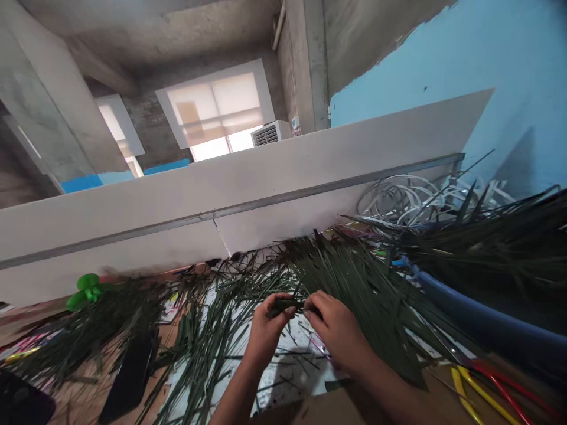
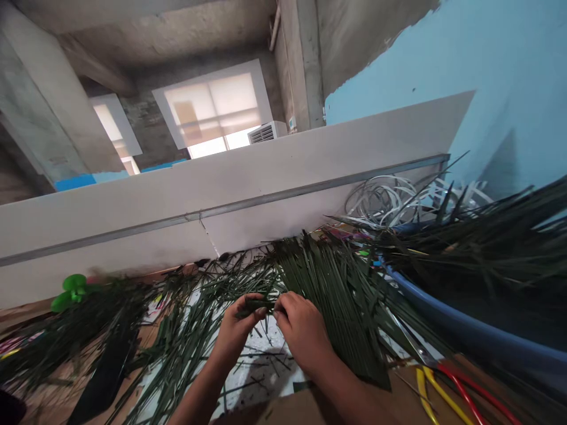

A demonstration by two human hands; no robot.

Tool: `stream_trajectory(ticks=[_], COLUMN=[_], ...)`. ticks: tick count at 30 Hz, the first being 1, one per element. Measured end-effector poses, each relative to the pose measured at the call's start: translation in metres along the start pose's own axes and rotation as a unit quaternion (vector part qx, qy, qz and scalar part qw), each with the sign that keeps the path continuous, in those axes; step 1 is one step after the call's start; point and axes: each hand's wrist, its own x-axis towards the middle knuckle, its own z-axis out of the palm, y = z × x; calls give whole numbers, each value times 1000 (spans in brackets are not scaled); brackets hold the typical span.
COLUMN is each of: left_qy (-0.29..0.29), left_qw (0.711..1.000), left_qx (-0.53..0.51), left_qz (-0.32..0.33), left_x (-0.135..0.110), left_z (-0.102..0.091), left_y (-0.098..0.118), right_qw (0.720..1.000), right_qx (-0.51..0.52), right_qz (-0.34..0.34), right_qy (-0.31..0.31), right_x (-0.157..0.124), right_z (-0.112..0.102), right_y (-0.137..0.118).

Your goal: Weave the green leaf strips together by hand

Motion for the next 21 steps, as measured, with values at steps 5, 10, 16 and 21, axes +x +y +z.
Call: stream_trajectory(ticks=[5,10,16,21], left_qy=[3,-2,-11,-9], left_qw=[1000,1000,999,997], left_qx=[-9,-7,-32,-47], left_qz=[-4,-3,-35,-57], left_x=[3,6,5,6], left_z=[-1,-5,-9,-11], left_y=[-2,-4,2,4], right_qw=[1000,999,977,951], right_qx=[9,36,193,270], right_qz=[-3,2,34,93], right_qy=[1,8,84,122], right_x=[1,0,4,13], right_z=[1,1,-11,-20], right_y=[2,2,10,28])
